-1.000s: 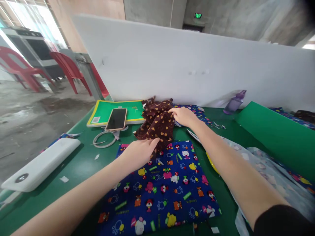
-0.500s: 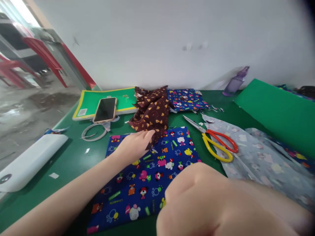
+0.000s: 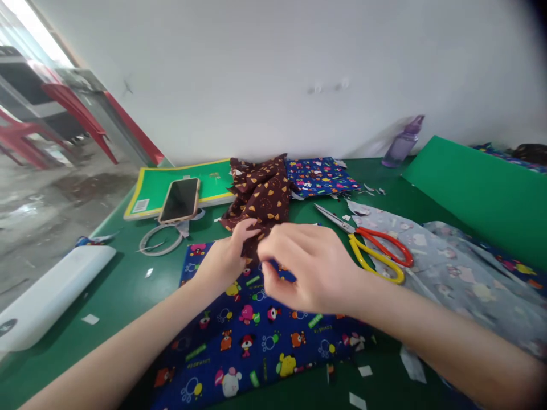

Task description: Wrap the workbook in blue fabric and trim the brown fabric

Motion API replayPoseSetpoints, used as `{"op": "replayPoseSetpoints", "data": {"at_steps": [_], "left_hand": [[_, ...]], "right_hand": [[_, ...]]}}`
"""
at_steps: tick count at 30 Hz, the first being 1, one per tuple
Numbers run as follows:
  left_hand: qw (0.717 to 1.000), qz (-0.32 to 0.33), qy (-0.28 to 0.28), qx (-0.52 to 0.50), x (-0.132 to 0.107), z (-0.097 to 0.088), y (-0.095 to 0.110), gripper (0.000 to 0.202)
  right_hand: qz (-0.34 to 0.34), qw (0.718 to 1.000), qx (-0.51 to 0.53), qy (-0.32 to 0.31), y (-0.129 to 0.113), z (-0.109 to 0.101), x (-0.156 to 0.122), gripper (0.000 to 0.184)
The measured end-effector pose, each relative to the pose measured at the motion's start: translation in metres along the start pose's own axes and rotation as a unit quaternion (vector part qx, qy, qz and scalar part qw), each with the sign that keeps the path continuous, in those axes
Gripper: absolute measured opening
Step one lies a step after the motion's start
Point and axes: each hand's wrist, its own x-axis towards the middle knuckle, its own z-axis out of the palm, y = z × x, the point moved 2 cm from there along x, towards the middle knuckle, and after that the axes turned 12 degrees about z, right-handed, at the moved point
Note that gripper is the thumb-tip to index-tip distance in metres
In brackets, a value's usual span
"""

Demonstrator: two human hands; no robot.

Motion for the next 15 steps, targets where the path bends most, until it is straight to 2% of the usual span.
{"op": "replayPoseSetpoints", "data": {"at_steps": [2,4,5,7,10,13,15], "left_hand": [[0.999,-0.01,0.033,-0.032,0.001,-0.003,0.0,0.062],[0.996,-0.014,0.058,-0.069,0.001,-0.004,0.0,0.049],[0.994,-0.015,0.065,-0.081,0.001,-0.004,0.001,0.041],[0.993,-0.017,0.077,-0.088,0.0,-0.004,0.002,0.031],[0.991,-0.014,0.093,-0.093,-0.001,-0.005,0.004,0.023],[0.991,-0.009,0.1,-0.083,-0.001,-0.008,0.009,0.018],[0.993,0.004,0.101,-0.061,-0.001,-0.009,0.015,0.016]], "right_hand": [[0.087,0.995,0.0,-0.044,0.01,0.008,0.003,0.031],[0.13,0.989,-0.018,-0.063,0.024,0.025,-0.002,0.057],[0.14,0.987,-0.024,-0.071,0.03,0.035,-0.006,0.062],[0.153,0.986,-0.026,-0.069,0.038,0.052,-0.014,0.066],[0.17,0.984,-0.011,-0.056,0.037,0.067,-0.021,0.075],[0.2,0.979,0.002,-0.034,0.031,0.071,-0.021,0.08],[0.22,0.975,0.003,-0.018,0.029,0.069,-0.02,0.072]]}}
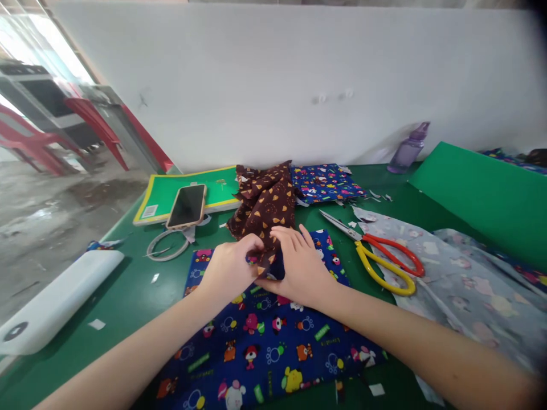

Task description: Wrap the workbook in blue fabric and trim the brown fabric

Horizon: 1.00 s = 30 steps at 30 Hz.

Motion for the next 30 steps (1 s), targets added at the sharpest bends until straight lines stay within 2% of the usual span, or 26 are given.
{"op": "replayPoseSetpoints", "data": {"at_steps": [3,6,9,11,13,15,17,20,22,25,28,30], "left_hand": [[0.999,0.027,-0.004,0.033,0.0,0.002,0.008,0.01],[0.998,0.037,-0.001,0.055,0.0,0.005,0.007,0.011],[0.996,0.039,-0.017,0.077,0.001,0.006,-0.008,0.02],[0.995,0.032,-0.033,0.088,0.002,0.005,-0.022,0.03],[0.995,0.025,-0.037,0.092,0.004,0.002,-0.036,0.031],[0.995,0.018,-0.021,0.094,0.006,-0.002,-0.048,0.022],[0.995,0.01,0.007,0.104,0.008,-0.006,-0.056,0.013],[0.99,0.002,0.052,0.128,0.009,-0.014,-0.058,0.018],[0.989,-0.019,0.061,0.135,0.01,-0.017,-0.056,0.022],[0.989,-0.075,0.061,0.115,0.008,-0.019,-0.054,0.026],[0.991,-0.113,0.071,-0.017,0.008,-0.014,-0.056,0.027],[0.979,-0.125,0.081,-0.14,0.009,-0.008,-0.059,0.028]], "right_hand": [[-0.004,1.0,-0.011,0.006,0.003,-0.006,0.002,0.048],[-0.046,0.998,-0.03,0.008,0.011,-0.014,0.006,0.028],[-0.12,0.991,-0.053,0.004,0.018,-0.02,0.008,0.023],[-0.18,0.981,-0.071,-0.013,0.02,-0.021,0.009,0.024],[-0.213,0.973,-0.091,-0.02,0.021,-0.022,0.009,0.027],[-0.181,0.977,-0.111,-0.004,0.022,-0.023,0.01,0.03],[-0.091,0.989,-0.117,0.016,0.025,-0.025,0.013,0.037],[0.034,0.996,-0.078,0.009,0.032,-0.029,0.018,0.033],[0.078,0.996,-0.045,-0.002,0.037,-0.032,0.021,0.025],[0.124,0.992,0.001,-0.005,0.045,-0.035,0.025,0.024],[0.163,0.982,0.086,-0.028,0.051,-0.034,0.029,0.029],[0.173,0.972,0.15,-0.052,0.054,-0.03,0.032,0.037]]}}
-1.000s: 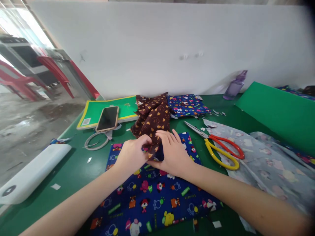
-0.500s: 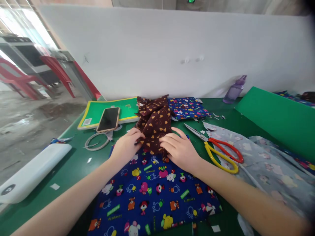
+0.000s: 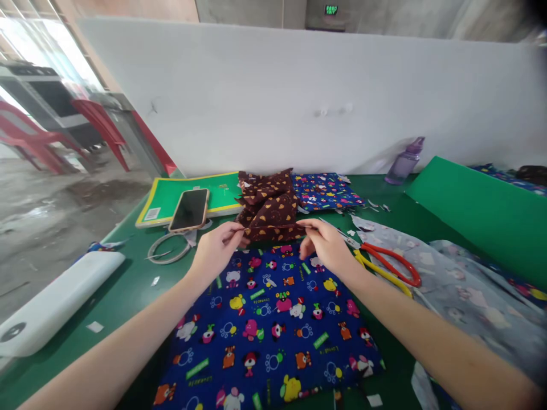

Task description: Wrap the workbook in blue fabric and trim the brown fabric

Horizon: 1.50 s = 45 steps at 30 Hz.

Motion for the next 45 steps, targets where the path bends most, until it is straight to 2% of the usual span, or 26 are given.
{"op": "replayPoseSetpoints", "data": {"at_steps": [3,7,10,13,15,16,18,21,24,27,29,32,35,37,39,40,42,43,45], "left_hand": [[0.997,-0.013,0.006,-0.077,0.004,0.005,-0.007,0.032],[0.997,-0.001,-0.003,-0.078,0.006,0.003,-0.008,0.039],[0.998,0.044,-0.026,-0.037,0.003,-0.002,0.0,0.054],[0.986,0.139,-0.052,0.072,0.0,-0.005,0.011,0.069],[0.973,0.178,-0.064,0.13,0.0,-0.005,0.015,0.072],[0.971,0.178,-0.071,0.143,0.0,-0.004,0.014,0.07],[0.973,0.151,-0.089,0.148,0.001,-0.001,0.009,0.056],[0.972,0.128,-0.114,0.16,0.002,0.003,-0.001,0.041],[0.96,0.164,-0.124,0.192,0.0,0.007,-0.006,0.039],[0.949,0.185,-0.134,0.217,-0.002,0.011,-0.007,0.041],[0.954,0.168,-0.131,0.212,-0.003,0.012,-0.007,0.044],[0.971,0.104,-0.144,0.161,-0.002,0.011,-0.008,0.048],[0.98,0.062,-0.155,0.106,-0.001,0.008,-0.006,0.047],[0.99,0.053,-0.127,0.029,0.0,0.004,-0.002,0.048],[0.987,0.056,-0.071,-0.136,0.001,0.001,0.005,0.052],[0.969,0.057,-0.037,-0.237,0.001,0.001,0.009,0.052],[0.907,0.032,0.029,-0.419,0.002,0.002,0.017,0.049],[0.875,0.002,0.061,-0.48,0.002,0.005,0.02,0.045],[0.831,-0.096,0.126,-0.533,0.0,0.011,0.023,0.035]], "right_hand": [[-0.002,0.998,0.065,-0.023,0.003,0.004,0.005,0.042],[-0.029,0.996,0.08,-0.01,0.01,0.0,0.013,0.04],[-0.062,0.997,0.051,0.01,0.015,-0.014,0.017,0.04],[-0.164,0.982,-0.08,0.046,0.017,-0.031,0.02,0.047],[-0.236,0.946,-0.21,0.066,0.019,-0.039,0.022,0.046],[-0.248,0.929,-0.263,0.074,0.022,-0.042,0.024,0.045],[-0.22,0.916,-0.329,0.063,0.029,-0.045,0.028,0.042],[-0.158,0.911,-0.381,-0.018,0.036,-0.046,0.032,0.045],[-0.117,0.905,-0.401,-0.081,0.031,-0.052,0.031,0.052],[-0.04,0.9,-0.424,-0.093,0.018,-0.07,0.027,0.045],[0.03,0.885,-0.457,-0.09,0.012,-0.086,0.022,0.038],[0.124,0.842,-0.517,-0.092,0.012,-0.107,0.017,0.024],[0.187,0.804,-0.552,-0.117,0.022,-0.115,0.015,0.016],[0.211,0.789,-0.559,-0.139,0.03,-0.114,0.016,0.02],[0.226,0.78,-0.563,-0.153,0.036,-0.112,0.017,0.024],[0.231,0.777,-0.565,-0.156,0.038,-0.11,0.018,0.026],[0.236,0.773,-0.567,-0.159,0.04,-0.109,0.019,0.028],[0.237,0.773,-0.566,-0.162,0.04,-0.109,0.019,0.028],[0.239,0.773,-0.562,-0.173,0.041,-0.109,0.019,0.026]]}}
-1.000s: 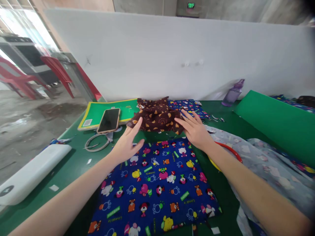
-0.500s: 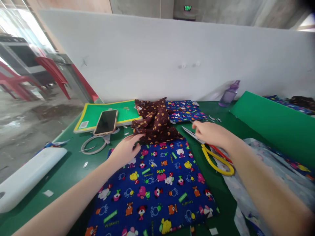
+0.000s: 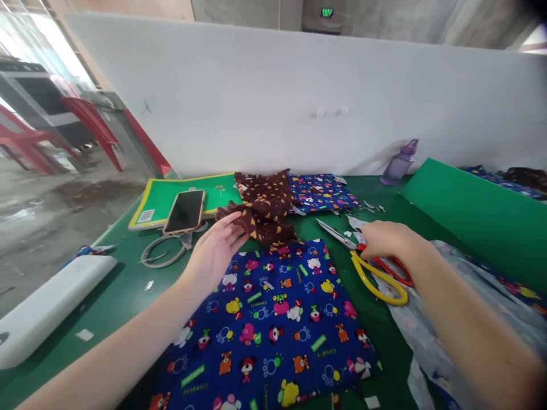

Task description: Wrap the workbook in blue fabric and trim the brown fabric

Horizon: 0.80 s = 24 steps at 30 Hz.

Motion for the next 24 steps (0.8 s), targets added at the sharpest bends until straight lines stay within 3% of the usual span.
{"op": "replayPoseSetpoints", "data": {"at_steps": [2,4,10,15,24], "left_hand": [[0.993,-0.051,0.107,-0.011,-0.006,0.001,-0.006,0.024],[0.983,-0.066,0.174,-0.005,-0.013,0.002,-0.009,0.016],[0.972,0.029,0.233,-0.018,-0.021,0.001,-0.006,0.024],[0.974,0.008,0.223,-0.042,-0.02,0.004,-0.008,0.024],[0.987,-0.092,0.124,0.051,-0.019,-0.001,-0.015,0.024]], "right_hand": [[-0.006,1.0,0.001,-0.006,0.002,0.0,0.0,0.024],[-0.011,1.0,-0.001,-0.006,0.003,0.0,-0.001,0.025],[-0.018,1.0,0.001,-0.005,0.002,0.0,-0.004,0.032],[0.003,1.0,0.005,0.002,0.002,0.003,-0.002,0.037],[-0.003,1.0,0.003,-0.018,0.002,0.005,-0.002,0.038]]}}
